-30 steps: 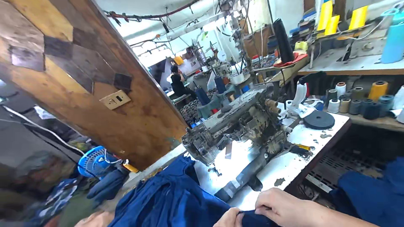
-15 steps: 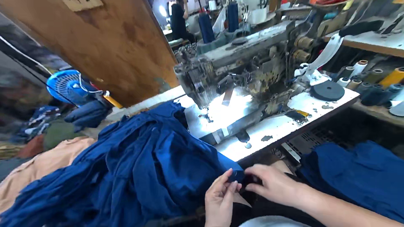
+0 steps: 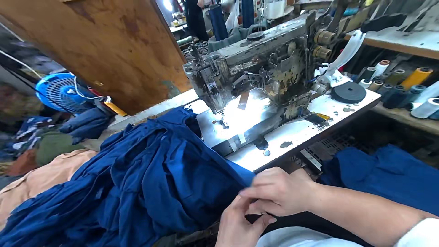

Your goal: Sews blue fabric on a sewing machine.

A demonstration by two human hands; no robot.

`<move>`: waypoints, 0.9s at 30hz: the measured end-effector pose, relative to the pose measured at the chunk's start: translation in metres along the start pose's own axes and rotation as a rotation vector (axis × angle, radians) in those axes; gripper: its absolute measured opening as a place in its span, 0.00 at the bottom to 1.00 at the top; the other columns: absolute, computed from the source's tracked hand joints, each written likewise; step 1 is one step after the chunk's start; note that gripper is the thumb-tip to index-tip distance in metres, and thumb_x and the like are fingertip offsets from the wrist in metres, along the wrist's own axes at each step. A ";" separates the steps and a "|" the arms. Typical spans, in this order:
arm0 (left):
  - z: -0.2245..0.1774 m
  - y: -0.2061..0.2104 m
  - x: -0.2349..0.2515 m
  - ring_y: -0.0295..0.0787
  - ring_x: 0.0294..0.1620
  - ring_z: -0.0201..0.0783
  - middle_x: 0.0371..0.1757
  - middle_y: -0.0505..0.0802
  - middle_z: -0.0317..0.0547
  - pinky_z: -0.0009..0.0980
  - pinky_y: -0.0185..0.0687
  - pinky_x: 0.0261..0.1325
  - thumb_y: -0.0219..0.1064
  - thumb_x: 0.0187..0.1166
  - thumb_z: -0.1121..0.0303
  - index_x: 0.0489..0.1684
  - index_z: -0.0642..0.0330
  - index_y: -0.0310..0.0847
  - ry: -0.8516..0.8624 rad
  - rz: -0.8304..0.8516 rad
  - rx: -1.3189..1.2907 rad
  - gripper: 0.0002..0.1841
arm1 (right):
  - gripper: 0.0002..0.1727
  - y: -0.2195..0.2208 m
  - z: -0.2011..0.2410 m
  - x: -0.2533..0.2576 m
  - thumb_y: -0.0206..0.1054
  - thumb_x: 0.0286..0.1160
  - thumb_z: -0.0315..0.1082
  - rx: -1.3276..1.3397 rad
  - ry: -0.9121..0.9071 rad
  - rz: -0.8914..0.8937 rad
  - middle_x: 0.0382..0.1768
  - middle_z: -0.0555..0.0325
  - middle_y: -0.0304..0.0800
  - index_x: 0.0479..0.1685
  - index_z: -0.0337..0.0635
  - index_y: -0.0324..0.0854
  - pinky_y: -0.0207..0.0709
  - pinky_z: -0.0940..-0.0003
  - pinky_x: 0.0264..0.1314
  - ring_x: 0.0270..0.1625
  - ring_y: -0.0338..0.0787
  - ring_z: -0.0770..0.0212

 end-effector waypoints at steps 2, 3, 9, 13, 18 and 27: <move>-0.005 -0.017 -0.012 0.93 0.46 0.30 0.38 0.96 0.37 0.29 0.90 0.53 0.76 0.66 0.49 0.32 0.55 0.92 0.271 -0.272 0.384 0.17 | 0.36 0.028 -0.019 0.016 0.60 0.80 0.63 0.144 0.199 0.241 0.38 0.52 0.91 0.72 0.41 0.82 0.84 0.54 0.40 0.38 0.90 0.55; -0.011 -0.027 -0.018 0.90 0.42 0.31 0.31 0.92 0.38 0.25 0.88 0.49 0.75 0.64 0.56 0.24 0.53 0.86 0.353 -0.396 0.413 0.11 | 0.38 0.040 -0.025 0.021 0.64 0.76 0.66 0.196 0.254 0.340 0.42 0.50 0.93 0.68 0.40 0.83 0.84 0.49 0.45 0.44 0.92 0.53; 0.016 -0.060 -0.027 0.95 0.41 0.26 0.44 0.96 0.36 0.26 0.95 0.48 0.75 0.70 0.76 0.48 0.59 0.89 0.167 -0.442 -0.091 0.10 | 0.06 0.023 -0.012 0.052 0.70 0.75 0.31 0.177 0.001 0.096 0.30 0.53 0.89 0.35 0.37 0.88 0.82 0.67 0.37 0.36 0.90 0.60; 0.022 -0.059 -0.023 0.95 0.42 0.27 0.42 0.98 0.33 0.26 0.93 0.52 0.77 0.71 0.76 0.43 0.54 0.94 0.098 -0.383 -0.417 0.08 | 0.16 0.011 -0.018 0.041 0.70 0.80 0.37 0.284 0.087 -0.087 0.36 0.51 0.88 0.54 0.32 0.85 0.80 0.78 0.40 0.34 0.84 0.68; 0.002 -0.067 -0.005 0.94 0.39 0.26 0.39 0.97 0.32 0.25 0.93 0.47 0.80 0.68 0.72 0.39 0.52 0.93 0.175 -0.336 -0.405 0.06 | 0.26 0.035 -0.037 0.002 0.82 0.65 0.51 0.398 0.278 -0.097 0.30 0.54 0.86 0.37 0.34 0.82 0.78 0.80 0.37 0.34 0.83 0.73; 0.024 -0.111 0.011 0.93 0.45 0.25 0.48 0.96 0.33 0.22 0.90 0.47 0.72 0.79 0.65 0.48 0.49 0.90 0.101 -0.426 -0.572 0.06 | 0.04 0.009 -0.079 -0.010 0.69 0.77 0.28 0.704 0.891 -0.211 0.25 0.69 0.89 0.45 0.40 0.85 0.79 0.82 0.23 0.20 0.83 0.79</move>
Point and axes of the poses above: each hand's wrist, its own x-axis towards the middle knuckle, its own y-axis out of the palm, z = x × y, the point moved 10 cm from there along x, towards the middle knuckle
